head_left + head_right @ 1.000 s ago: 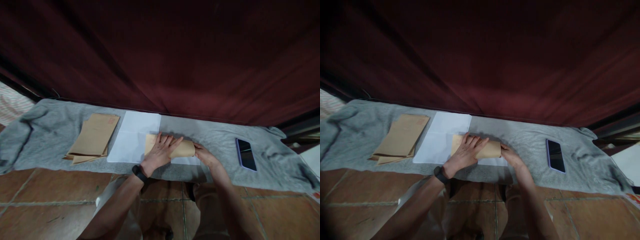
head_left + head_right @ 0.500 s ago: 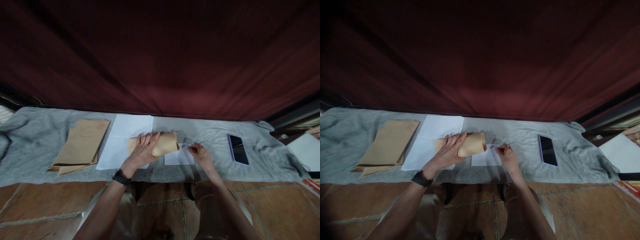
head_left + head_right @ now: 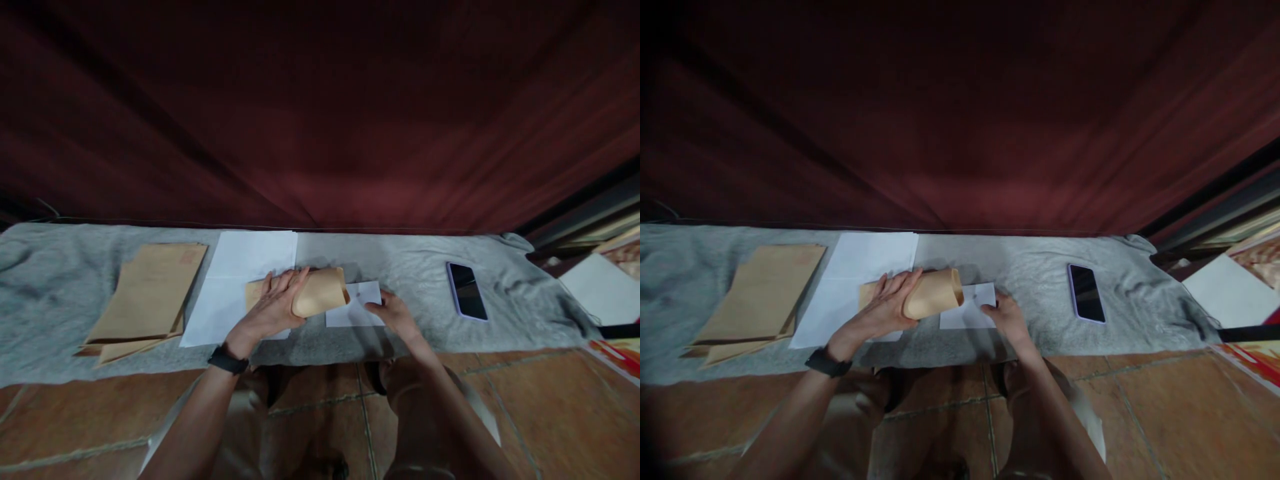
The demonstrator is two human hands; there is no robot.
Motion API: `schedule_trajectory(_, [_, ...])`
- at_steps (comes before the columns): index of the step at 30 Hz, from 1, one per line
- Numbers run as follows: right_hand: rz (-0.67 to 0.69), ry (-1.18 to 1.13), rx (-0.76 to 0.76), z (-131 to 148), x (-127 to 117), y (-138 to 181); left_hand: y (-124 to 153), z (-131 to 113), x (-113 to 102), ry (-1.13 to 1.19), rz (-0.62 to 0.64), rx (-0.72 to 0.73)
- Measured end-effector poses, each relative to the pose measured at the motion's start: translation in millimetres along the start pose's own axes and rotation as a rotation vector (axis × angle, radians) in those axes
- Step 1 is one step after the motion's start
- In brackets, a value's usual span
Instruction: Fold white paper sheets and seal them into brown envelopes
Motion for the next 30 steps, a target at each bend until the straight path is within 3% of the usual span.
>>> schedule_trajectory(2, [0.015, -0.121, -0.01, -4, -8, -3, 0, -1, 1, 0.008, 0.021, 0.007])
schedule_trajectory(6, [-0.086, -0.419, 0.026, -17, -39, -7, -1, -2, 3, 0.007, 0.054, -0.003])
schedule_trajectory(13, [-0.278, -0.683, 0.03, -24, -77, -2, -3, -2, 9, 0.006, 0.06, 0.014])
schedule_trajectory(19, [-0.21, -0.778, 0.04, -17, -62, 0, -6, 0, 12, 0.01, 0.066, 0.014])
schedule_trajectory(30, [-0.066, -0.512, 0.051, -17, -49, -6, -7, -4, 11, 0.011, 0.056, 0.03])
Point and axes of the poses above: each hand's wrist, its own y-axis away from the middle knuckle, its own x-axis out of the palm, z = x × y, the point moved 10 cm from there along -y, towards the middle knuckle, and after that the axes turned 1 degree about x, right-handed, at the moved point
